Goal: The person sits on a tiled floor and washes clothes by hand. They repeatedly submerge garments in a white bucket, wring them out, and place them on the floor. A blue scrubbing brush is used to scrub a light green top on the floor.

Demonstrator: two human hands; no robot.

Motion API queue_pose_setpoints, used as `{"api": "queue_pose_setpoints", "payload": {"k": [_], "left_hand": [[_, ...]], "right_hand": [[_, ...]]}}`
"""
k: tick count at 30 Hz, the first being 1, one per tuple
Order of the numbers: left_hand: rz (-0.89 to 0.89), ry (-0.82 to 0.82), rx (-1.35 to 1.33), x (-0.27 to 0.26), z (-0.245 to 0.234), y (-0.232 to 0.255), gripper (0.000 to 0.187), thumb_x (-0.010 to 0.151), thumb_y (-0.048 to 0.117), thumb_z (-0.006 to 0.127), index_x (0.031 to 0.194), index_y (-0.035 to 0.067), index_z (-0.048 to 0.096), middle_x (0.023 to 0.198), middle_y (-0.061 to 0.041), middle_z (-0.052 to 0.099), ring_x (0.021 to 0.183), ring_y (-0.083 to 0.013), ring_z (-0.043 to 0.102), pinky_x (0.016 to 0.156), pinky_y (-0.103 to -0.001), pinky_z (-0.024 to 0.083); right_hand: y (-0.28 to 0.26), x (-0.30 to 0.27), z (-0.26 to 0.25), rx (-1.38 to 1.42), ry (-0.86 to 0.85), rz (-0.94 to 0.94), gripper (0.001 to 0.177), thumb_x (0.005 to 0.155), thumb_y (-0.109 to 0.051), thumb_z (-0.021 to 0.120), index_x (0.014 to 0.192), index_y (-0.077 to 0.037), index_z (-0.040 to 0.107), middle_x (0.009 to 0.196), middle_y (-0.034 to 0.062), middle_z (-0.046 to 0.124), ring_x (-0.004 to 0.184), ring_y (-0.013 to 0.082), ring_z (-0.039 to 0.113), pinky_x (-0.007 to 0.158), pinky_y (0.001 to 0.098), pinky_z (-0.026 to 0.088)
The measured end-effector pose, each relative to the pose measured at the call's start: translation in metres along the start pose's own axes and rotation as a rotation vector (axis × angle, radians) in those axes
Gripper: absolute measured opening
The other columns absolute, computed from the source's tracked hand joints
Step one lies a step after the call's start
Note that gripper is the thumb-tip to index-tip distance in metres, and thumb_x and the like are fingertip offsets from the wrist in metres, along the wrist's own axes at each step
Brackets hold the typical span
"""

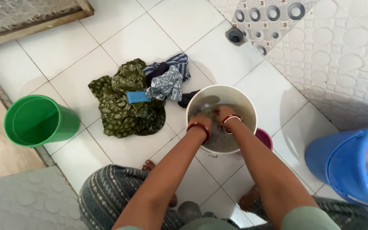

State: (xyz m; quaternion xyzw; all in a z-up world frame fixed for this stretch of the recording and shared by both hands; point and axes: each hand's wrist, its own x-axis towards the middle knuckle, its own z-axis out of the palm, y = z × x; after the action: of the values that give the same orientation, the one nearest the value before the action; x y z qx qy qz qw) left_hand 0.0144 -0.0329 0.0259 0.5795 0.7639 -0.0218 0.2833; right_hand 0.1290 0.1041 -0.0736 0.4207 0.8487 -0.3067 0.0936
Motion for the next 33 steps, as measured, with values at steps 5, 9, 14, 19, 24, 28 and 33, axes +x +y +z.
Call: {"api": "queue_pose_setpoints", "payload": {"k": [5,9,14,19,24,28,33], "left_hand": [[-0.009,-0.134,-0.019,0.004,0.035,-0.002,0.03,0.099,0.014,0.054,0.121,0.004,0.073,0.127,-0.021,0.068,0.117,-0.0342,0.068,0.099,-0.044,0.054],[-0.006,-0.289,0.012,-0.005,0.023,0.004,0.029,0.096,0.012,0.058,0.119,0.004,0.074,0.126,-0.019,0.07,0.116,-0.034,0.069,0.098,-0.043,0.055],[0.031,-0.322,0.072,-0.022,-0.006,0.011,0.028,0.095,0.012,0.061,0.119,0.005,0.074,0.123,-0.018,0.072,0.114,-0.0325,0.07,0.098,-0.045,0.053],[0.014,-0.309,0.065,-0.022,-0.01,0.013,0.027,0.095,0.014,0.063,0.117,0.006,0.076,0.125,-0.017,0.071,0.115,-0.0311,0.07,0.097,-0.042,0.055],[0.016,-0.318,0.089,-0.023,-0.006,0.014,0.03,0.094,0.017,0.066,0.12,0.004,0.074,0.129,-0.018,0.069,0.118,-0.0329,0.067,0.104,-0.045,0.048],[0.037,-0.261,0.083,-0.019,-0.002,0.012,0.032,0.092,0.014,0.066,0.122,0.006,0.073,0.135,-0.017,0.065,0.124,-0.0321,0.063,0.103,-0.045,0.049],[0.047,-0.271,0.137,-0.025,-0.008,0.014,0.036,0.092,0.014,0.068,0.126,0.005,0.069,0.137,-0.018,0.061,0.127,-0.0341,0.06,0.105,-0.046,0.046]], "right_hand": [[-0.033,0.029,0.019,0.014,-0.007,0.027,0.037,0.093,-0.019,0.062,0.129,-0.012,0.07,0.13,0.0201,0.067,0.118,0.0388,0.064,0.103,0.045,0.051],[-0.054,0.047,0.038,-0.176,-0.275,0.085,0.052,0.09,-0.011,0.066,0.141,-0.01,0.057,0.145,0.0199,0.055,0.13,0.0381,0.056,0.106,0.0479,0.049],[-0.012,0.045,0.076,-0.151,-0.326,0.081,0.074,0.089,-0.002,0.053,0.157,-0.027,0.038,0.156,0.0198,0.038,0.137,0.0393,0.046,0.111,0.0488,0.041],[0.026,0.045,0.112,-0.412,-0.249,-0.11,0.064,0.092,-0.01,0.047,0.153,-0.03,0.04,0.156,0.0151,0.036,0.14,0.0385,0.039,0.113,0.0524,0.034],[0.025,0.032,0.101,-0.304,-0.262,-0.025,0.059,0.091,-0.012,0.052,0.148,-0.025,0.045,0.15,0.0152,0.042,0.135,0.0371,0.044,0.109,0.05,0.038],[0.005,0.023,0.077,-0.253,-0.261,0.036,0.055,0.09,-0.013,0.055,0.144,-0.022,0.048,0.145,0.0154,0.047,0.131,0.0359,0.049,0.107,0.048,0.041],[-0.018,0.026,0.066,-0.247,-0.338,0.068,0.05,0.089,-0.015,0.06,0.138,-0.017,0.052,0.138,0.0156,0.054,0.126,0.0345,0.054,0.104,0.0456,0.045]]}}
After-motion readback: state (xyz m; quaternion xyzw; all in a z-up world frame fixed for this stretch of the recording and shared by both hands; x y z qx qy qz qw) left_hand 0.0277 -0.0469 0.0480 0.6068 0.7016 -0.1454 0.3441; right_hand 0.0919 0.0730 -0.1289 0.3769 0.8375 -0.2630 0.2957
